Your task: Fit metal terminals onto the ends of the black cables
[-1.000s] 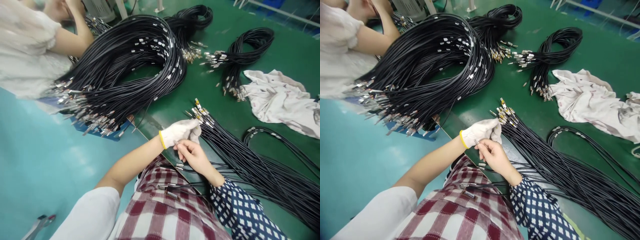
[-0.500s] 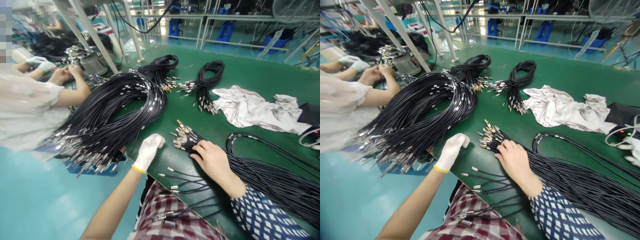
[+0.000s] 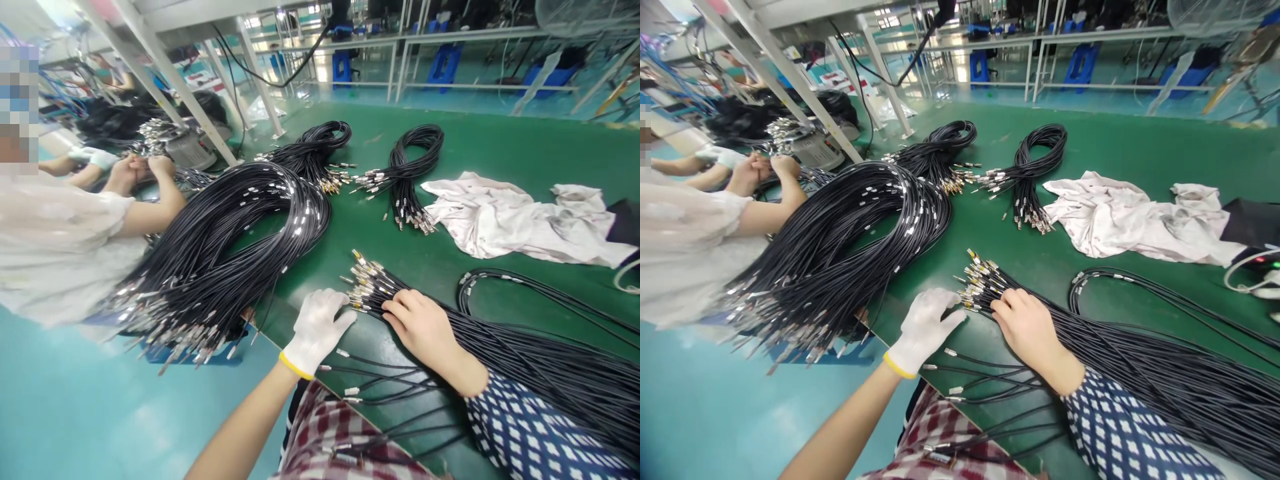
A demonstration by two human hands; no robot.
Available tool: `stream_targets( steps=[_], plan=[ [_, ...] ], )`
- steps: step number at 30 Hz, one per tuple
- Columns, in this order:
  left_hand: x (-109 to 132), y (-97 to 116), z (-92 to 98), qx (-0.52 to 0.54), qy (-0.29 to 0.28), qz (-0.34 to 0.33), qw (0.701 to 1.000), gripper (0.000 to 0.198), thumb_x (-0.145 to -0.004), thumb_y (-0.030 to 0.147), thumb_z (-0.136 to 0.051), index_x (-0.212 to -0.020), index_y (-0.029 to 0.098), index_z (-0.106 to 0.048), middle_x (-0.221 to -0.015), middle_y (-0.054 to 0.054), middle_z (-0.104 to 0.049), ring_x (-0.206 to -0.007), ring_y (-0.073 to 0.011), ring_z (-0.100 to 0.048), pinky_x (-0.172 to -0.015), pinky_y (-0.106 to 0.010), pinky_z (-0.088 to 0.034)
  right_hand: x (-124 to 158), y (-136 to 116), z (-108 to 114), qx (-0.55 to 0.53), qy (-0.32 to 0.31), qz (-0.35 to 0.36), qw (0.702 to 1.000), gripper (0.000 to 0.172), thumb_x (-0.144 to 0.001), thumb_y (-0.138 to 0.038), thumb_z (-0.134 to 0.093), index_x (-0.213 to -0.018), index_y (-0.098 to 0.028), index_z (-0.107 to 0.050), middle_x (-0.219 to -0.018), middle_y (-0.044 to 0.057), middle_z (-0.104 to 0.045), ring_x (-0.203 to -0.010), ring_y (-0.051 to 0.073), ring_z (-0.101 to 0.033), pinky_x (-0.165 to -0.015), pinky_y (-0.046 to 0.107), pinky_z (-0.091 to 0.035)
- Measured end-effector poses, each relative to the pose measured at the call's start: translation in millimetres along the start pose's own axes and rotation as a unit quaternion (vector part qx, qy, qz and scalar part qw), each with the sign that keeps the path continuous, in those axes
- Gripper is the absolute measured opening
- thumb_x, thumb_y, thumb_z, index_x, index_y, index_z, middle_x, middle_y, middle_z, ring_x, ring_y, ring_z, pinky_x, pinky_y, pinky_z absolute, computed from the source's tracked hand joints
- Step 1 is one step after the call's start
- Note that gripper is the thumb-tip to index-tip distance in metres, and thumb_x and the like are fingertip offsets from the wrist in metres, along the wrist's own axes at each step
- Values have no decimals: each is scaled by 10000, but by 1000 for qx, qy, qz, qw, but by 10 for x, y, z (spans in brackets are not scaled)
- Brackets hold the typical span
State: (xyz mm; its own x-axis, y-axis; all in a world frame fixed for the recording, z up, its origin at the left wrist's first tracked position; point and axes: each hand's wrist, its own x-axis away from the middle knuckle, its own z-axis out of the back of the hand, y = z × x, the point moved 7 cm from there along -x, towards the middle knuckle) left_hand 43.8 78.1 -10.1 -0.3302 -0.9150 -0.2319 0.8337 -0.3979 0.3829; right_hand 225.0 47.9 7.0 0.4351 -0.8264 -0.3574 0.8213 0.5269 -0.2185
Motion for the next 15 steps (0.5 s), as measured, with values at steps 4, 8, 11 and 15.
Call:
stream_targets(
  steps=[4, 8, 11, 15],
  plan=[
    [4, 51, -84, -76, 30, -30, 996, 216, -890, 352, -661, -1043, 202, -631, -940, -43, -676, -929, -241, -610, -911, -402, -436, 109, -95, 9, 19, -16, 4, 1000, 55, -965, -205, -648, -957, -162, -681, -958, 71, -617, -860, 244, -514, -734, 356, -347],
    [-41, 56, -125, -115, 28, -25, 993, 219, -888, 354, -660, -1035, 195, -628, -944, -62, -660, -908, -256, -594, -857, -408, -431, 180, -4, 15, 79, -28, -7, 996, 54, -937, -160, -664, -933, -193, -706, -883, 58, -601, -816, 239, -486, -705, 360, -298],
    [-93, 26, -145, -98, 17, -12, 995, 195, -876, 341, -675, -1008, 203, -635, -929, -52, -655, -899, -255, -586, -850, -406, -421, 137, 158, 44, 100, -16, -1, 995, 106, -948, -152, -654, -949, -231, -724, -865, 46, -593, -803, 225, -476, -693, 355, -272],
    [-128, -8, -155, -73, 20, -5, 997, 177, -865, 320, -686, -1004, 222, -637, -914, -24, -657, -885, -229, -584, -864, -387, -416, 98, 251, 87, 121, -4, -5, 993, 107, -979, -204, -639, -967, -226, -743, -886, 48, -602, -818, 217, -485, -702, 354, -273]
  ],
)
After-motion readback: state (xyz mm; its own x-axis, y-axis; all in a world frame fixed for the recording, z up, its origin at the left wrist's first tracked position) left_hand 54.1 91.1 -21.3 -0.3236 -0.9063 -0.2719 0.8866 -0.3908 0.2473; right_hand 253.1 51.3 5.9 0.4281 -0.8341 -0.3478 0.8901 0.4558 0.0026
